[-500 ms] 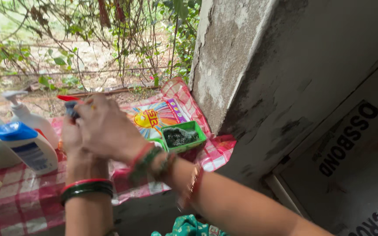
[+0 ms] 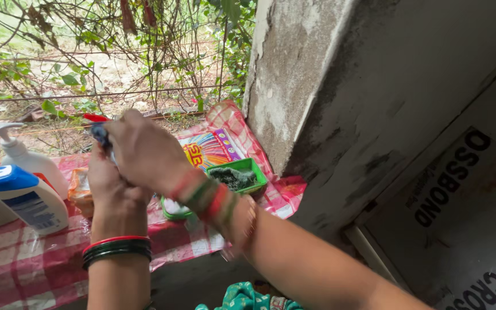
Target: The person cleans various toiletry items including a soap dish, bottles, and a toothbrush holder using a cloth and reorganizes them on a ledge.
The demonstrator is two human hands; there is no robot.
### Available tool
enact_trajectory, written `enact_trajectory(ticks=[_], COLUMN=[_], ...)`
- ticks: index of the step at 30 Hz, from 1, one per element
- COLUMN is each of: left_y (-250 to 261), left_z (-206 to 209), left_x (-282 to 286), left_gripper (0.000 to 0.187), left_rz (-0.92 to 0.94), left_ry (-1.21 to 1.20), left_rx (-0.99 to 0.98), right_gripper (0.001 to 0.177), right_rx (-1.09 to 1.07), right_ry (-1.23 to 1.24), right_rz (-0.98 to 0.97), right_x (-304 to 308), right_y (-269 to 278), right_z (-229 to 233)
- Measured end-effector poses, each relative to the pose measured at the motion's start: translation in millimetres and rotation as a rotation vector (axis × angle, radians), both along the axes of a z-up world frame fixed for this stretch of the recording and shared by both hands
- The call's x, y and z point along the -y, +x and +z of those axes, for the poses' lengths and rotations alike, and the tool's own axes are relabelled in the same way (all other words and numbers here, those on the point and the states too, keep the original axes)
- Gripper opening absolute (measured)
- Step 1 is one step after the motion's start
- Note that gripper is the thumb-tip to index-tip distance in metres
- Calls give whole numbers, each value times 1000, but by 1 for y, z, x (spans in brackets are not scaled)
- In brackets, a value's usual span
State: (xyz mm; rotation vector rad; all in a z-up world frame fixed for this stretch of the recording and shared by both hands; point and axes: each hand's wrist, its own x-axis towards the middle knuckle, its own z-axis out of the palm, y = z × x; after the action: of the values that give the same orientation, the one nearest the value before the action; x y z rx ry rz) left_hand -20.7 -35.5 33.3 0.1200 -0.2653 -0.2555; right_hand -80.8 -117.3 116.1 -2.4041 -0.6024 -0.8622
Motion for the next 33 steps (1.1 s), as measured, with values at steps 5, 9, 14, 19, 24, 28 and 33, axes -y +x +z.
enact_trajectory(ticks=[5, 9, 14, 19, 24, 28, 33], left_y=[4, 11, 7, 26, 26, 7, -7], left_z=[-2, -3, 8, -17, -17, 3, 27], left_x=[-23, -7, 3, -12, -26, -8, 0], left_gripper=[59, 47, 38, 40, 54, 34, 39], left_rz=[54, -27, 116, 105, 109, 201, 211], left_ry=[393, 234, 172, 187, 417, 124, 253], left_rx=[-175, 294, -10, -74, 15, 352, 12], right_gripper=[26, 20, 20, 24, 26, 28, 23], right_rx=[3, 37, 98, 15, 104, 67, 103], right_ry=[-45, -37, 76, 84, 44, 100, 167], right_rz=[-27, -8, 25, -4, 8, 30, 39], right_x=[-6, -4, 10, 14, -10, -14, 7], right_y=[-57, -24, 29, 4, -30, -2, 51], right_z=[-16, -10, 2, -10, -12, -2, -2])
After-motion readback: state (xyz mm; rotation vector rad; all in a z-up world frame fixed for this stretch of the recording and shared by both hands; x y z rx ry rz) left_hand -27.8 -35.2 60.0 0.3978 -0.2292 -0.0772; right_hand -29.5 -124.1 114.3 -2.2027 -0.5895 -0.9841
